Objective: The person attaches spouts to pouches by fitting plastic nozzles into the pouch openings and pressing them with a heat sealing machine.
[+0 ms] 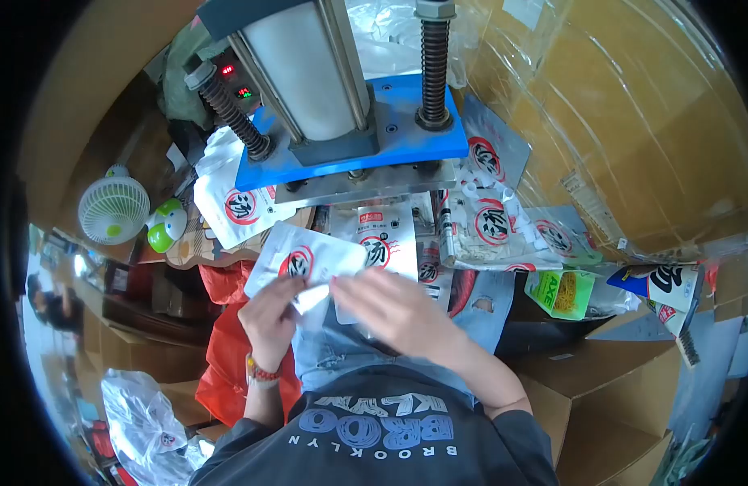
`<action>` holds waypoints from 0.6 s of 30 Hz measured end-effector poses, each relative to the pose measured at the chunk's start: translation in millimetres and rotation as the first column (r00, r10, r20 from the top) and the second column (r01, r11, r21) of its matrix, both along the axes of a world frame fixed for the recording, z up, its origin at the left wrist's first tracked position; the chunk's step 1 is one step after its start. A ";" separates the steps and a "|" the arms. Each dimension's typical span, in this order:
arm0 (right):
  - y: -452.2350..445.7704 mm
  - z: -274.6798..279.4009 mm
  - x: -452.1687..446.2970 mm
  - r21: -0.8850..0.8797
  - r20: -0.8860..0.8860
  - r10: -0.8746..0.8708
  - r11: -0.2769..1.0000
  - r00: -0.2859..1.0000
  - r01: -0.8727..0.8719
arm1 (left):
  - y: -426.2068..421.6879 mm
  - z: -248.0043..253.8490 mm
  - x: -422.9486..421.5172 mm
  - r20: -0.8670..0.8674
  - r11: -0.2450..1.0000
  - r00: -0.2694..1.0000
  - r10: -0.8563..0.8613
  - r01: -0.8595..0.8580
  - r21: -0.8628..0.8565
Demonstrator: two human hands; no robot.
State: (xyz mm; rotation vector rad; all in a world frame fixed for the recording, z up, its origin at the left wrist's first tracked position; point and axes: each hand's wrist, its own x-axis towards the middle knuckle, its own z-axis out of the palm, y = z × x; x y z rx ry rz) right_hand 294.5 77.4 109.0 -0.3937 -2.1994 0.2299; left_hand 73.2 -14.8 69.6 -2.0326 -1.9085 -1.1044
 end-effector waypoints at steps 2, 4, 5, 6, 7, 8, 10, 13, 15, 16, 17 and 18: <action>-8.2 13.9 8.6 0.067 0.001 0.146 0.987 0.989 -0.146 | -11.2 29.3 6.1 -0.013 0.982 0.982 -0.186 0.186 -0.039; -16.9 34.2 22.9 0.029 -0.082 0.264 0.965 0.961 -0.262 | -20.8 51.8 11.7 0.080 0.925 0.930 -0.359 0.366 -0.106; -18.6 37.4 25.7 -0.038 -0.107 0.261 0.963 0.959 -0.266 | -17.1 53.9 17.4 0.176 0.902 0.896 -0.407 0.425 -0.081; -17.5 37.1 25.8 -0.090 -0.054 0.156 0.983 0.986 -0.161 | -11.5 47.2 21.8 0.291 0.882 0.870 -0.399 0.450 -0.137; -15.0 35.9 24.4 -0.137 0.004 0.052 0.989 0.999 -0.051 | -4.3 33.9 24.1 0.402 0.857 0.834 -0.377 0.479 -0.190; -6.0 18.2 17.1 -0.194 0.047 -0.071 0.978 0.996 0.079 | 7.8 15.3 23.2 0.428 0.808 0.857 -0.286 0.456 -0.373; 14.5 -2.2 15.5 -0.303 -0.011 -0.183 0.937 0.983 0.171 | 41.3 -43.1 26.2 0.602 0.770 0.791 -0.112 0.452 -0.451; 18.0 7.7 51.1 -0.371 -0.121 -0.343 0.886 0.932 0.278 | 70.4 -67.9 34.9 0.959 0.860 0.257 0.115 0.458 -0.226; 28.8 9.9 67.3 -0.505 -0.090 -0.457 0.787 0.885 0.355 | 86.9 -55.4 29.4 0.978 0.837 0.023 0.206 0.514 -0.188; 45.8 -0.2 66.1 -0.555 -0.104 -0.516 0.739 0.850 0.381 | 94.5 -52.2 26.5 0.977 0.836 -0.059 0.203 0.530 -0.142; 67.3 -16.1 60.5 -0.380 0.038 -0.580 0.745 0.814 0.549 | 99.9 -57.3 22.8 0.978 0.824 -0.058 0.201 0.550 -0.137; 89.4 -65.9 60.6 -0.274 0.174 -0.564 0.760 0.807 0.590 | 101.1 -60.2 24.6 0.976 0.835 -0.054 0.210 0.529 -0.150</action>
